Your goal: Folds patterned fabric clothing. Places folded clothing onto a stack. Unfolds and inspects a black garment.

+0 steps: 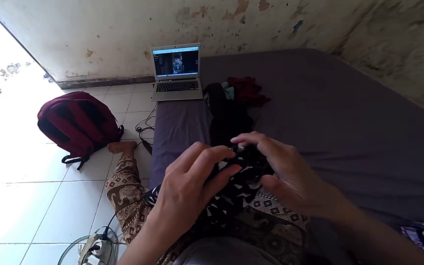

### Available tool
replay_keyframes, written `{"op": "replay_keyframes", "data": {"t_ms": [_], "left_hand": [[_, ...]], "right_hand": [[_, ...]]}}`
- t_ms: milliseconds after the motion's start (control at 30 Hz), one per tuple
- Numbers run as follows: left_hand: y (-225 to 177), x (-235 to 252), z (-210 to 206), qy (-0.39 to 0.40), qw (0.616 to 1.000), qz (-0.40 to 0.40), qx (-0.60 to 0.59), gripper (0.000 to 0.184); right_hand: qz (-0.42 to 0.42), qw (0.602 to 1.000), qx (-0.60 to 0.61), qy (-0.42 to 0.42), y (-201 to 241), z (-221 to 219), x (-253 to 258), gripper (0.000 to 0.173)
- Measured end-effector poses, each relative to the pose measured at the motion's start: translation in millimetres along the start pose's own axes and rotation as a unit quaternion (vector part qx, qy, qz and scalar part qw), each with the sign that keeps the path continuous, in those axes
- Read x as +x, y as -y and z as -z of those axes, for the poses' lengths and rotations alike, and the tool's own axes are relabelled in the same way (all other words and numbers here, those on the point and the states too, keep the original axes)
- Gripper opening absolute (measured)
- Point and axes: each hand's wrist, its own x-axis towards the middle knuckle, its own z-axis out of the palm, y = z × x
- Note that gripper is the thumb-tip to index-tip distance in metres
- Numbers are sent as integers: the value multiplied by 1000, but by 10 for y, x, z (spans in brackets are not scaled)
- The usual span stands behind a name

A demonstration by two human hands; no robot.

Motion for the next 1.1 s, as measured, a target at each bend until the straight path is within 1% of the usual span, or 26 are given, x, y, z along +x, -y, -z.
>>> {"op": "replay_keyframes", "data": {"t_ms": [67, 167, 233, 300, 333, 400, 467, 533, 600, 667, 700, 767, 800, 833, 900, 967, 1000, 1100], "left_hand": [[6, -3, 14, 1, 1000, -8, -6, 26], [56, -21, 42, -17, 1000, -5, -9, 26], [124, -46, 44, -43, 999, 9, -26, 24], [216, -42, 25, -55, 996, 31, -65, 21], [265, -33, 5, -56, 993, 46, -90, 20], [368, -13, -39, -63, 989, 84, -108, 17], [473, -8, -16, -68, 988, 132, -54, 21], [554, -64, 59, -71, 980, 184, -1, 28], [626, -213, 118, -86, 974, 211, 18, 28], [691, -440, 122, -85, 968, 234, 30, 25], [719, -565, 104, -71, 965, 251, 33, 25], [751, -810, 44, -9, 951, 307, 17, 27], [755, -924, -3, 29, 940, 341, -5, 28], [750, -1024, -62, 71, 923, 376, -32, 28], [742, -1187, -200, 180, 875, 440, -96, 30], [770, -1318, -393, 282, 829, 457, -154, 33], [774, -1362, -504, 315, 813, 455, -182, 34], [734, -1423, -810, 366, 773, 452, -253, 35]], "right_hand": [[24, 998, -36, -42, -26, -108, 9, 72], [96, 994, -46, -12, -30, -125, 43, 62], [115, 992, 13, 40, -7, -50, 74, 51], [117, 981, 122, 95, 6, 29, 116, 42], [105, 973, 169, 113, 6, 55, 141, 39], [36, 968, 220, 118, -24, 84, 190, 35], [-78, 968, 218, 99, -110, 113, 251, 30], [-194, 957, 206, 63, -245, 186, 355, 28], [-269, 940, 208, 15, -425, 319, 458, 35], [-289, 936, 198, -14, -599, 500, 525, 49], [-282, 942, 183, -24, -645, 590, 547, 52], [-264, 943, 184, -79, -684, 705, 563, 41], [-267, 939, 191, -103, -699, 736, 567, 40], [-275, 934, 195, -115, -712, 759, 572, 42], [-309, 922, 197, -124, -710, 780, 601, 42], [-334, 917, 187, -116, -710, 786, 656, 41], [-339, 917, 177, -115, -722, 782, 692, 40], [-352, 919, 136, -117, -801, 772, 808, 39]]}}
